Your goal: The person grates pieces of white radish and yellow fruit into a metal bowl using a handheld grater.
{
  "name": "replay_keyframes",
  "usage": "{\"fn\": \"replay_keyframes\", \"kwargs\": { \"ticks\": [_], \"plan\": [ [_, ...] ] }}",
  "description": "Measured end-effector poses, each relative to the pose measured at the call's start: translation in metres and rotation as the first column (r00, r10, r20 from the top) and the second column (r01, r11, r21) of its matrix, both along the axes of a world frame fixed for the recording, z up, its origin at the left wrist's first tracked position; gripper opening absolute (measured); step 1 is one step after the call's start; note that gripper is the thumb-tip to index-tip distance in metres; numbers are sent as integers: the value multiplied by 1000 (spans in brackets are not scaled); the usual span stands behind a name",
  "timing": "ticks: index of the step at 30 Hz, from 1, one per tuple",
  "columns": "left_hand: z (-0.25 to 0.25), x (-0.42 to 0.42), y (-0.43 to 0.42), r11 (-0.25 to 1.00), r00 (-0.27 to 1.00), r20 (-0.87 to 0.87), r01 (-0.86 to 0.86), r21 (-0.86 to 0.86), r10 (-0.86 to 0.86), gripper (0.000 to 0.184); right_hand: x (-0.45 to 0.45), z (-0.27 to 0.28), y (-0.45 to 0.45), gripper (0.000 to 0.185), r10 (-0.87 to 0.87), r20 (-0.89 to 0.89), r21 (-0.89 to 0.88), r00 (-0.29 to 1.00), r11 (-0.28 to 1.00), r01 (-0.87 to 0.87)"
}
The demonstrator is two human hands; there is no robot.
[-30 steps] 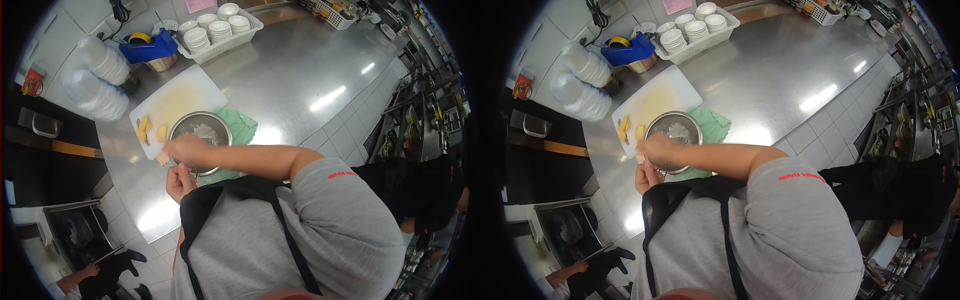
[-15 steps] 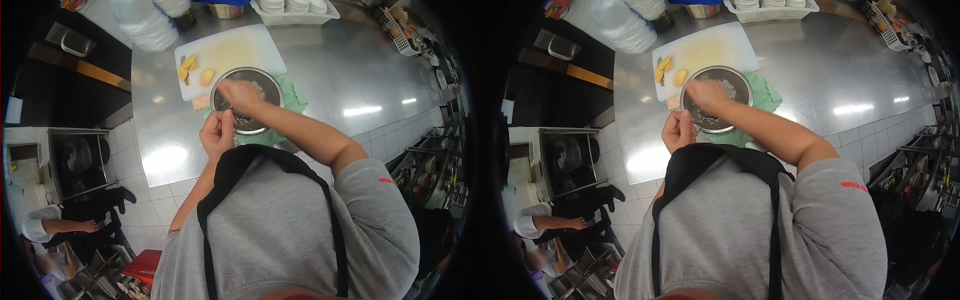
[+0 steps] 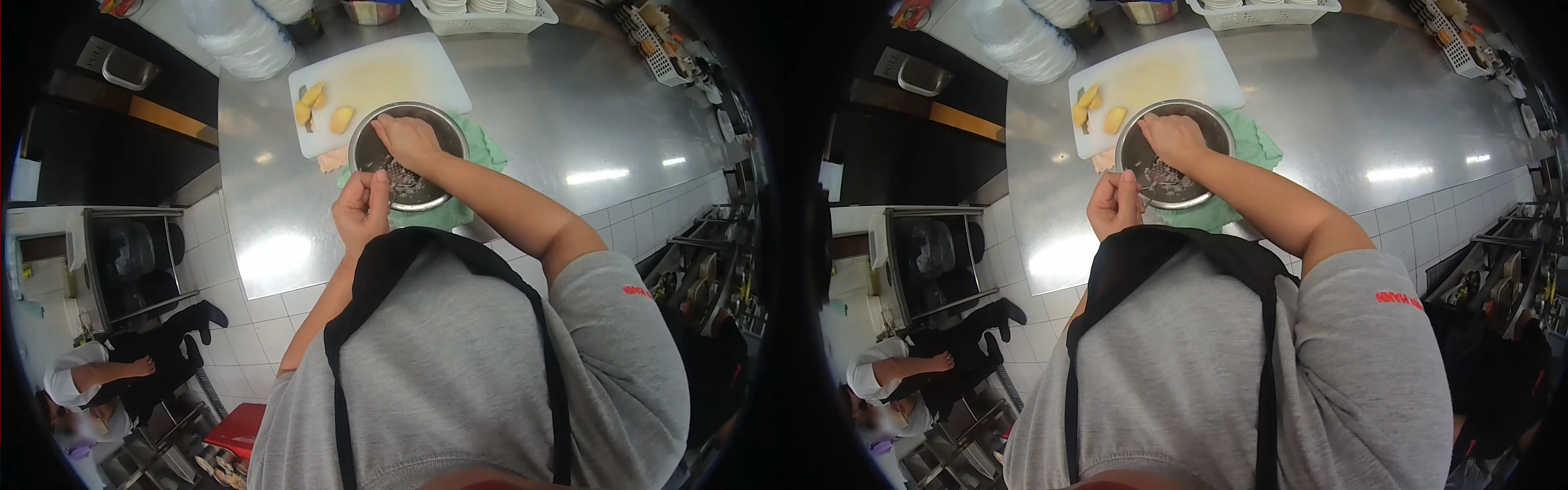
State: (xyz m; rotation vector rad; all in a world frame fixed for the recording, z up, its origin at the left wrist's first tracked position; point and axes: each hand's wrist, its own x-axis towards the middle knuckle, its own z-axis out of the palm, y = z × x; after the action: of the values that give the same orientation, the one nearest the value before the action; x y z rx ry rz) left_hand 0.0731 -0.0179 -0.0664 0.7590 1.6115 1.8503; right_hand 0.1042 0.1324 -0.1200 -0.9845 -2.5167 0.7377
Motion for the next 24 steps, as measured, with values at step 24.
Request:
{"fn": "replay_keyframes", "kwargs": {
  "ticks": [24],
  "plan": [
    [21,-15,2,864,868,-199,485,136,-456,28,43,36,0,28,189,208,-109,960,980,-169]
  ]
}}
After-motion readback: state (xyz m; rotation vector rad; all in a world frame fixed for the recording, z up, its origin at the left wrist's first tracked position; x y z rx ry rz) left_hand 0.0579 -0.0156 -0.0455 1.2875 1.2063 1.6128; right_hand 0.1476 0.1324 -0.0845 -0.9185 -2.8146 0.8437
